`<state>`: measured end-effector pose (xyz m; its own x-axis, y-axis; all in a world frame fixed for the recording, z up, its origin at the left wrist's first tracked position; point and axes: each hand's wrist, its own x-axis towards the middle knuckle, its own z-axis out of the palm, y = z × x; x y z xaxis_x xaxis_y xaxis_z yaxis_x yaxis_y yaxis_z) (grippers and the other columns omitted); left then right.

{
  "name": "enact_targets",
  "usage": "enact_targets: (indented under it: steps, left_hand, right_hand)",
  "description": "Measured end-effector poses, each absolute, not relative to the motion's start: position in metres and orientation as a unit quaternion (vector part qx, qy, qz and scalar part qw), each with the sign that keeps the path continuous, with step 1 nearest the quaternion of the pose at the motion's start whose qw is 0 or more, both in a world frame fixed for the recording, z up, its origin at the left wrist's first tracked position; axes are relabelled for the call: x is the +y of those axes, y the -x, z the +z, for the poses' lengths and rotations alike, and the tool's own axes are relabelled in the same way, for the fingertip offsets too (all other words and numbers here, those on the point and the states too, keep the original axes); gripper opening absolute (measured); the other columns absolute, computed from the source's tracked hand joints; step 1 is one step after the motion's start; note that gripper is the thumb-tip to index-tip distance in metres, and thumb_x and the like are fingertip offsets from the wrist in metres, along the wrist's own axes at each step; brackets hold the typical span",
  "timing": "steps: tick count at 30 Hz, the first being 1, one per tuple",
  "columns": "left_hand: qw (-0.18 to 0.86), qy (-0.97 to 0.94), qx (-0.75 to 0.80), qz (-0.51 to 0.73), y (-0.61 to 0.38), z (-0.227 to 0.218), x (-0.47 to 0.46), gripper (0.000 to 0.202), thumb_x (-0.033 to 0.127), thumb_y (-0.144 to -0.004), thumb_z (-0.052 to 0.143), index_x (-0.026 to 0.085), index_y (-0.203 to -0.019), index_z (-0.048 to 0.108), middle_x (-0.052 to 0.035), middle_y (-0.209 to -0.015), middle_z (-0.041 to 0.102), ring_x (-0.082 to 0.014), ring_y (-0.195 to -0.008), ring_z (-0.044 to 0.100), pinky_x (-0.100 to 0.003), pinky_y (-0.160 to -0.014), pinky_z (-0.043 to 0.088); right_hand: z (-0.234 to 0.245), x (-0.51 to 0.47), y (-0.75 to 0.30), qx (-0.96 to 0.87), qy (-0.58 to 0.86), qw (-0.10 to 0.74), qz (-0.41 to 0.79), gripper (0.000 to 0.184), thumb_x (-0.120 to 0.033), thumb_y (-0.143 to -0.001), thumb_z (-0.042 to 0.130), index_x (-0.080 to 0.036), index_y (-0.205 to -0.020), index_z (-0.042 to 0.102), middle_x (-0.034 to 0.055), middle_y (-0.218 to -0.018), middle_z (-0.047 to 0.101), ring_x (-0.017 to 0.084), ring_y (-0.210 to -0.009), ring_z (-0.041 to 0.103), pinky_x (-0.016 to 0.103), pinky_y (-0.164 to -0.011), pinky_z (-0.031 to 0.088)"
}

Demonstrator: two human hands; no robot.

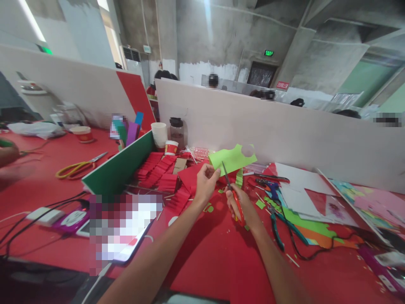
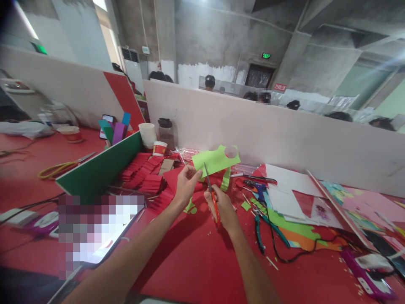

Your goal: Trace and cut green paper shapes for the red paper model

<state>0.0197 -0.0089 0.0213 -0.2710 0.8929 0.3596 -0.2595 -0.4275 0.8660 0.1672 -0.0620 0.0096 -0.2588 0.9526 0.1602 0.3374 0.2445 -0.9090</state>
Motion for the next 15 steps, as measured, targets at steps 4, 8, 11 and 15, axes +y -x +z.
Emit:
enact_targets:
  steps: [4, 8, 11, 15]
  left_hand:
    - [0.402, -0.452, 0.353, 0.713, -0.0197, 0.0217, -0.0088, 0.027, 0.032, -0.075, 0.072, 0.019, -0.074, 0.049, 0.0050, -0.066, 0.047, -0.0092, -0.060, 0.044, -0.021, -0.059, 0.037]
    - [0.411, -0.443, 0.352, 0.715, -0.0198, 0.0201, -0.0077, 0.029, 0.035, -0.074, 0.074, 0.019, -0.075, 0.049, 0.0051, -0.067, 0.047, -0.0093, -0.061, 0.046, -0.021, -0.060, 0.039]
    - [0.411, -0.443, 0.352, 0.715, -0.0197, 0.0185, -0.0067, 0.030, 0.035, -0.074, 0.074, 0.019, -0.075, 0.049, 0.0052, -0.066, 0.047, -0.0094, -0.060, 0.046, -0.022, -0.059, 0.039]
    - [0.416, -0.444, 0.348, 0.714, -0.0192, 0.0180, -0.0062, 0.029, 0.035, -0.075, 0.073, 0.019, -0.074, 0.048, 0.0051, -0.065, 0.048, -0.0096, -0.060, 0.047, -0.022, -0.059, 0.039]
  right_hand:
    - [0.0100, -0.0627, -0.1665, -0.690, 0.475, 0.386, 0.387, 0.042, -0.063, -0.095, 0.045, -0.023, -0.100, 0.055, -0.0051, -0.058, 0.048, 0.009, -0.037, 0.044, 0.018, -0.035, 0.036]
    - [0.0099, -0.0631, -0.1652, -0.687, 0.478, 0.385, 0.389, 0.043, -0.064, -0.094, 0.044, -0.023, -0.099, 0.054, -0.0051, -0.058, 0.047, 0.009, -0.036, 0.044, 0.019, -0.034, 0.037]
    - [0.0096, -0.0632, -0.1647, -0.685, 0.479, 0.387, 0.389, 0.044, -0.065, -0.094, 0.045, -0.023, -0.100, 0.054, -0.0057, -0.058, 0.045, 0.010, -0.037, 0.043, 0.019, -0.034, 0.037]
    - [0.0094, -0.0624, -0.1661, -0.685, 0.482, 0.384, 0.389, 0.043, -0.065, -0.093, 0.046, -0.023, -0.101, 0.055, -0.0063, -0.058, 0.043, 0.009, -0.038, 0.041, 0.019, -0.035, 0.034]
